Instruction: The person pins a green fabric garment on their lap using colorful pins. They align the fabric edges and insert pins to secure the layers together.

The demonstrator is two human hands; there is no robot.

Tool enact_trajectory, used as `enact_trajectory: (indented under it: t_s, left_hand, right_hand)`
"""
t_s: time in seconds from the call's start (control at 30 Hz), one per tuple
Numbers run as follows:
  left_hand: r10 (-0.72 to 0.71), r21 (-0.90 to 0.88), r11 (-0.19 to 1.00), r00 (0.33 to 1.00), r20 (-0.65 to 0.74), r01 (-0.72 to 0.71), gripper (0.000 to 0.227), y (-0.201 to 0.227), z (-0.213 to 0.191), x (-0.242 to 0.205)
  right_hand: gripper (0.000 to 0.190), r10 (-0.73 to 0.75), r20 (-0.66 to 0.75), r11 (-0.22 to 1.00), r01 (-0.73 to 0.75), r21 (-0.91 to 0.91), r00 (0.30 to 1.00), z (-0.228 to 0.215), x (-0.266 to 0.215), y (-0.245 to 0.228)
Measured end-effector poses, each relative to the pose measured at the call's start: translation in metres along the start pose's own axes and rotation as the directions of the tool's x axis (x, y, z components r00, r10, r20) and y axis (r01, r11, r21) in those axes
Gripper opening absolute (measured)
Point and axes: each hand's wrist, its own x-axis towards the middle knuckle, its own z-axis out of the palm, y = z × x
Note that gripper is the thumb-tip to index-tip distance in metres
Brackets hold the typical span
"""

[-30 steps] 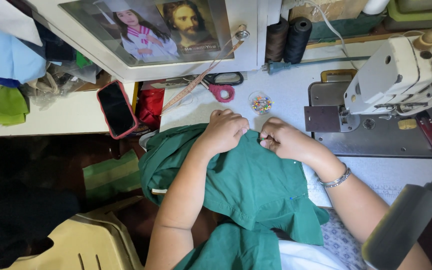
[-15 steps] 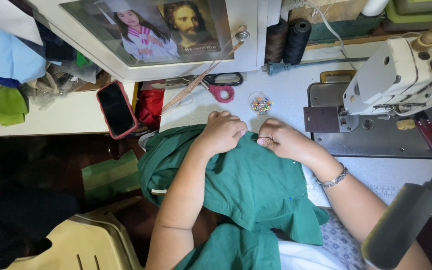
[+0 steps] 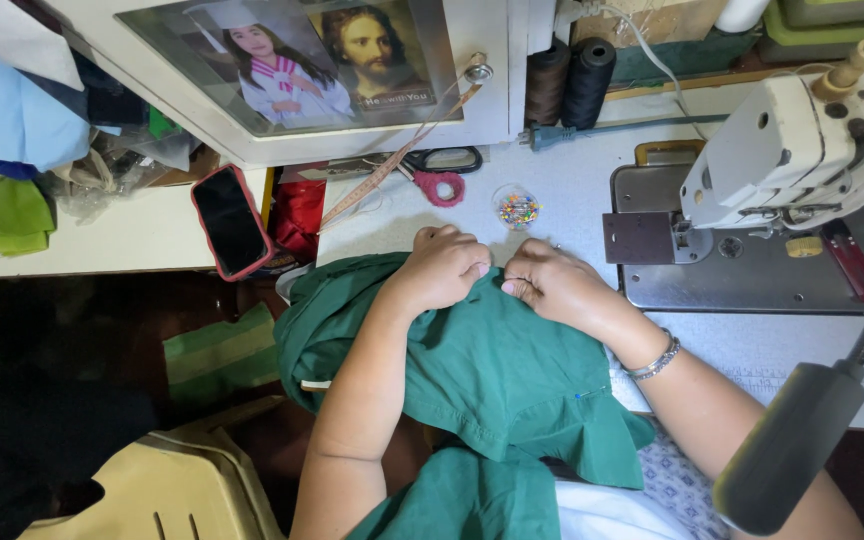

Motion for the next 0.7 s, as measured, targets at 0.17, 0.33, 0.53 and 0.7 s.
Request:
enact_trajectory:
  t_s: [0.17, 0.33, 0.53, 0.7]
  left_hand:
    - [0.015, -0.014, 1.000, 1.000, -0.004, -0.015, 0.025, 0.004, -0.004, -0.002]
    - [0.021, 0.026, 0.999, 1.000, -0.014, -0.021, 0.022, -0.001, -0.002, 0.002]
    - [0.038, -0.079, 0.996, 0.999, -0.024, -0.040, 0.016, 0.006, -0.010, -0.005]
    - [0.172, -0.140, 0.973, 0.980, -0.099, -0.185, 0.008, 0.003, -0.016, -0.004]
  right_hand:
    - [0.024, 0.027, 0.007, 0.999, -0.027, -0.034, 1.000, 0.007, 0.004, 0.005]
    - [0.016, -0.013, -0.007, 1.000, 0.013, -0.002, 1.000, 0.006, 0.004, 0.012]
    - [0.011, -0.126, -0.049, 0.981, 0.132, 0.143, 0.991, 0.009, 0.009, 0.029]
    - [0.013, -0.177, -0.077, 0.958, 0.190, 0.214, 0.981, 0.015, 0.011, 0.032]
